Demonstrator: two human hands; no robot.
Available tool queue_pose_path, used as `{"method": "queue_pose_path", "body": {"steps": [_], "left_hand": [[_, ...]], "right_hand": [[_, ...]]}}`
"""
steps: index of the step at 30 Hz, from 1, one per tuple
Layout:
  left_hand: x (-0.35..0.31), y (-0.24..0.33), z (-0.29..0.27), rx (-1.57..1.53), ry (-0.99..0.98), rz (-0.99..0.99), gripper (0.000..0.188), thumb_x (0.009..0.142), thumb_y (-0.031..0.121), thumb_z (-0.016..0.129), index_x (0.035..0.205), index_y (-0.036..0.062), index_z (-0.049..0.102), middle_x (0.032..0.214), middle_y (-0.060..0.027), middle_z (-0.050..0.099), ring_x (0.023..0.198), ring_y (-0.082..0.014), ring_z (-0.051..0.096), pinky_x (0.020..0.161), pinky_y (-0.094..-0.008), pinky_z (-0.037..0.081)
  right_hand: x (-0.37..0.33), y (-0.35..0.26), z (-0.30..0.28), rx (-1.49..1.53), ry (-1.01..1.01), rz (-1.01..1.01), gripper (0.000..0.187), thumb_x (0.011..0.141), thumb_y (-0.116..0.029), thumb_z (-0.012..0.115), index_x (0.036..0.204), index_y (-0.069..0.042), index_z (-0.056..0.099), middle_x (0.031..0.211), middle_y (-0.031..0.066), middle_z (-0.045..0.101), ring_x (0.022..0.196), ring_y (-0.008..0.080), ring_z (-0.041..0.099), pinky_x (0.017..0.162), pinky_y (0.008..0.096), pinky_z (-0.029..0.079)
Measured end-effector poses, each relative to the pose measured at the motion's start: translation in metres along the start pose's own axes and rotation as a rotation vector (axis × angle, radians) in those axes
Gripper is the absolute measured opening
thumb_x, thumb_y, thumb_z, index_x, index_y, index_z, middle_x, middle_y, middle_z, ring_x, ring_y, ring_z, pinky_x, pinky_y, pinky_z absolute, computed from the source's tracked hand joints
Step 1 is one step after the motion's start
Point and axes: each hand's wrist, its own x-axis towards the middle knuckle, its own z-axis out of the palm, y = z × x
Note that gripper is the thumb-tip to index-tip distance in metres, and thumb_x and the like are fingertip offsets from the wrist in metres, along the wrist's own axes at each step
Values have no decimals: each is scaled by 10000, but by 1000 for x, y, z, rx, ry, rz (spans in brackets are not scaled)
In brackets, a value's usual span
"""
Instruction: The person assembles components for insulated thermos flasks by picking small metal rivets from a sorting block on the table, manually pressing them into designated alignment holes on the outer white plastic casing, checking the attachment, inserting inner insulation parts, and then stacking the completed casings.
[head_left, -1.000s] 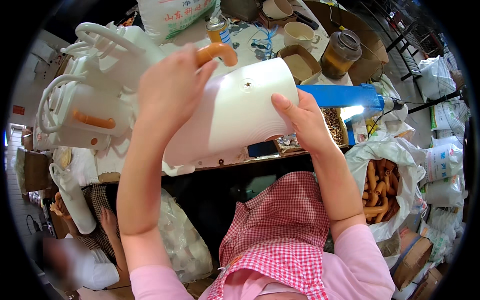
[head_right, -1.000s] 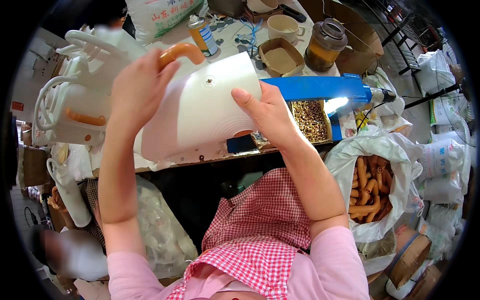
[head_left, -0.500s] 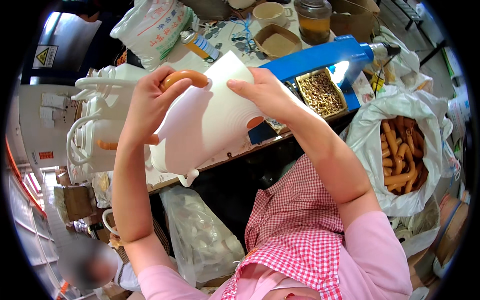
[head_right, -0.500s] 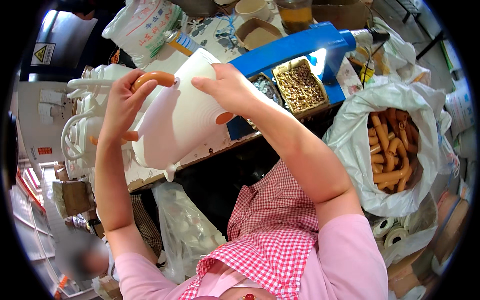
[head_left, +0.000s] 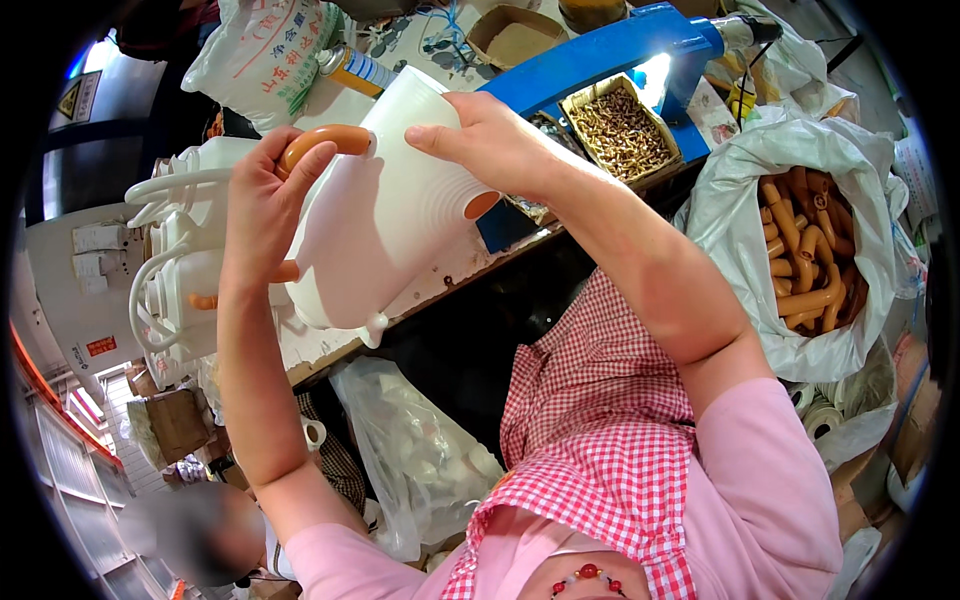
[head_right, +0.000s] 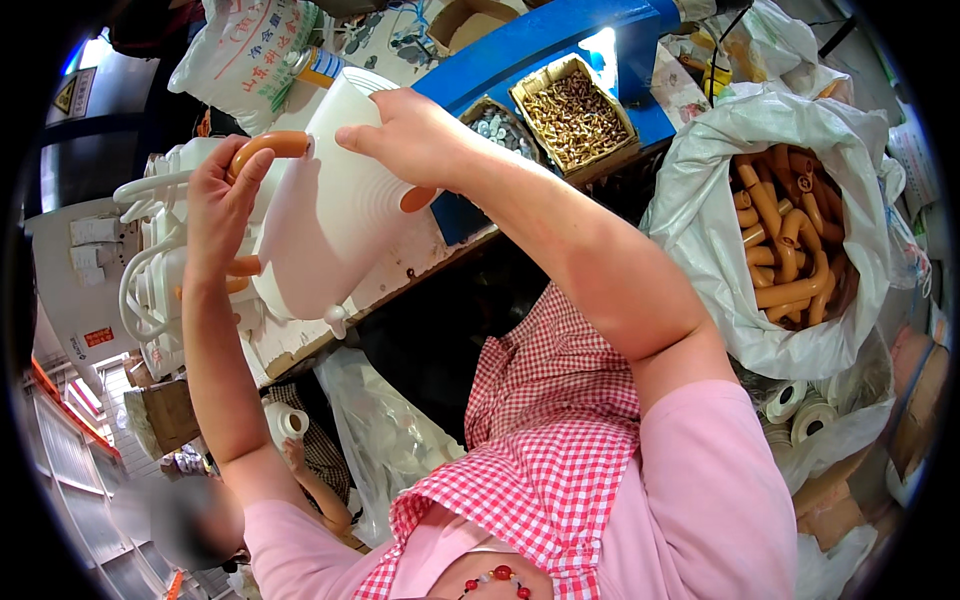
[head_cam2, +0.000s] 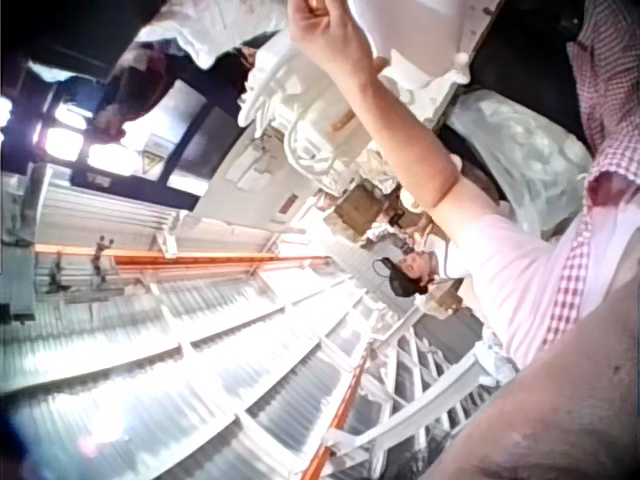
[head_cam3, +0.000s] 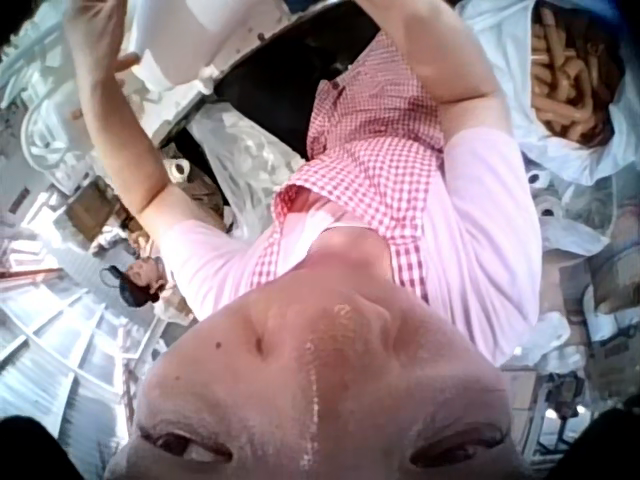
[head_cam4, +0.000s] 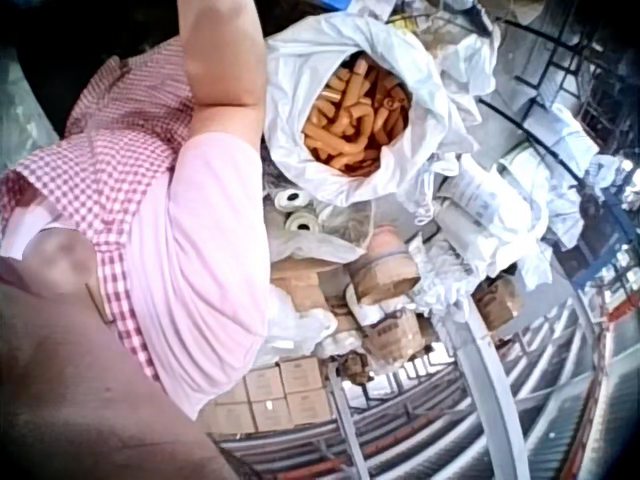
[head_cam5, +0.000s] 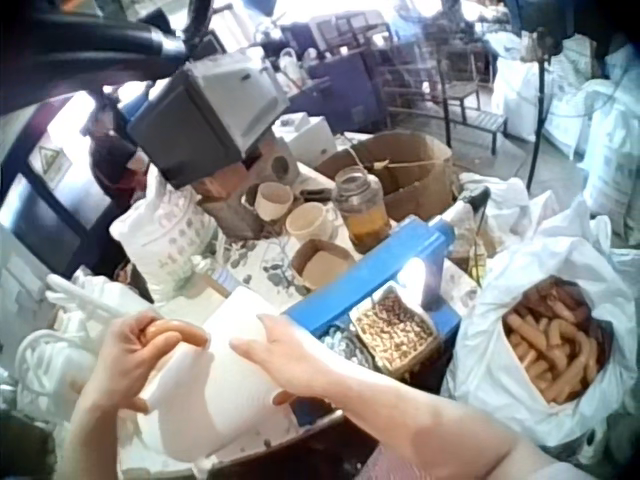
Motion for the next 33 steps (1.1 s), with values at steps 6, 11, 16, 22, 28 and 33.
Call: {"method": "queue_pose_path", "body": {"steps": [6,11,16,22,28,33], "left_hand": [[0,-3,1,-5,-25,26,258,959,259,730,965,10,665,727,70,497,638,-16,386,544,-203,291],[-2,0,-1,8,13,36,245,953,242,737,984,8,672,728,72,502,646,-11,392,548,-199,298],[-3,-2,3,1,-12,69,232,972,248,711,1015,24,669,717,88,480,629,-4,380,536,-202,286],[-3,15,4,230,-23,58,275,957,294,715,968,25,656,674,-23,555,608,-101,470,560,-267,382],[-4,31,8,530,33,142,333,949,359,687,944,30,635,706,-175,639,641,-338,609,601,-416,464],[-4,31,7,526,8,108,341,948,361,686,931,25,627,722,-181,655,662,-360,623,612,-430,470]], "right_hand": [[-2,2,0,1,10,20,486,953,-373,594,1307,-40,594,1172,136,658,1029,255,669,553,394,630],[-4,-2,-1,-10,3,10,477,958,-371,585,1309,-48,596,1184,134,658,1044,262,665,573,398,633],[-2,-1,0,-17,-5,27,468,961,-369,583,1315,-63,597,1190,132,658,1048,266,665,582,397,635],[2,5,0,12,4,39,490,953,-364,603,1304,-22,589,1189,144,657,1052,269,665,582,400,634],[4,7,1,79,-23,31,510,951,-348,621,1325,-7,553,1198,148,651,1060,281,667,568,412,634],[5,8,1,65,-10,26,531,952,-361,620,1342,-11,534,1199,147,645,1055,285,666,563,415,632]]}}
